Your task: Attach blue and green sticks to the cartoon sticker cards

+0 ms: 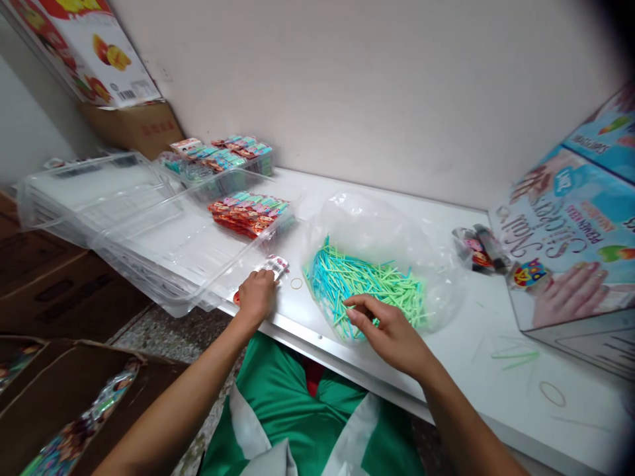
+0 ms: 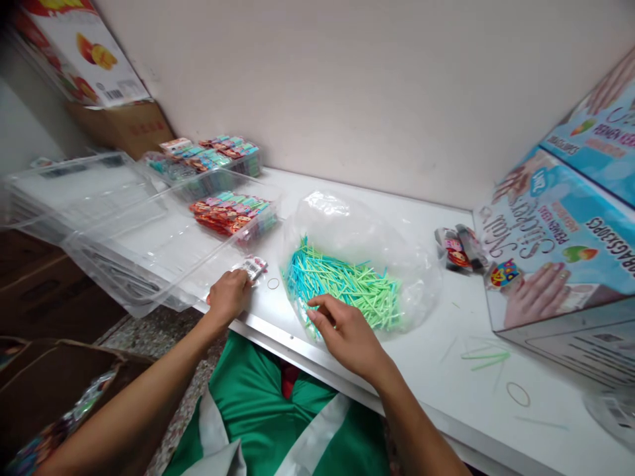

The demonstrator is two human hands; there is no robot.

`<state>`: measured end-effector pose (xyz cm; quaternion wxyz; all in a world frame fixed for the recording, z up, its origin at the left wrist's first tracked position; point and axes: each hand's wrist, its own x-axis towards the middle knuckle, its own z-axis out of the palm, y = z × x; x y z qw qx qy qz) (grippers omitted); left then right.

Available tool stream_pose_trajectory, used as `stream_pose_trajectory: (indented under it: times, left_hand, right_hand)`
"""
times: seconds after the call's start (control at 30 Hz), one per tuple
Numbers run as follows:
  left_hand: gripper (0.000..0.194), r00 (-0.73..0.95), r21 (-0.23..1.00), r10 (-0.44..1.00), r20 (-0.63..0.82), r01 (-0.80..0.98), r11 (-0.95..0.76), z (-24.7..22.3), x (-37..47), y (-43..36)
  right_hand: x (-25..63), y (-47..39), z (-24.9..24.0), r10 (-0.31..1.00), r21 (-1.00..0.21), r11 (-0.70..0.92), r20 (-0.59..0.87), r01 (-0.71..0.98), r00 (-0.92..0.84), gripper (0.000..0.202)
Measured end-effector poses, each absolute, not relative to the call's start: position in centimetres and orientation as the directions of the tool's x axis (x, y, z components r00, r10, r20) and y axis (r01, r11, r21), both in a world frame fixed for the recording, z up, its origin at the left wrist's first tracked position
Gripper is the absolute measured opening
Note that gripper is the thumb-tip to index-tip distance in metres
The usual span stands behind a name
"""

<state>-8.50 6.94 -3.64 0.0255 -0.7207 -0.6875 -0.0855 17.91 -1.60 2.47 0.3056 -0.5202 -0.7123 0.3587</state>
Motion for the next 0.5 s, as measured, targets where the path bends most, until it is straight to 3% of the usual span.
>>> stream_pose_trajectory:
  times: [0.07, 0.13, 0.2, 0.27, 0.37, 0.5]
  left_hand:
    - [0.02, 0.02, 0.233, 0.982, 0.189, 0.97, -0.065, -2.7, -8.5, 6.5]
    - [0.022, -0.05, 0.505, 0.968, 0.247, 0.859, -0.085, -1.4, -8.0, 5.5]
    - [0.023, -0.093, 0.812, 0.972, 0.215, 0.57, -0.125, -0.2, -6.8, 4.1]
    - [0.025, -0.025, 0.98, 0.997, 0.073, 0.189, -0.067, 0.7, -5.2, 2.4]
    - [0.025, 0.09, 0.987, 0.994, -0.056, -0.142, 0.068, 0.8, -3.3, 0.4]
    - [0.025, 0.221, 0.947, 0.96, -0.171, -0.233, 0.222, -0.5, -2.6, -0.4]
  right_hand:
    - [17.1, -1.5, 2.2, 0.963, -0.837, 0.197, 0.069, 0.511, -0.259, 0.024]
    - [16.2, -1.3, 1.8, 0.982, -0.881, 0.151, 0.082, 0.448, -0.168, 0.029]
    - [15.0, -1.0, 1.2, 0.995, -0.943, 0.085, 0.062, 0.322, -0.081, 0.046]
    - [13.9, -0.6, 0.5, 0.991, -0.986, 0.015, -0.008, 0.168, -0.136, 0.052]
    - [12.9, -0.5, -0.6, 0.961, -0.999, -0.046, -0.052, 0.026, -0.273, 0.025]
    - [13.0, -1.3, -1.6, 0.943, -0.991, -0.012, -0.055, 0.133, -0.328, 0.019]
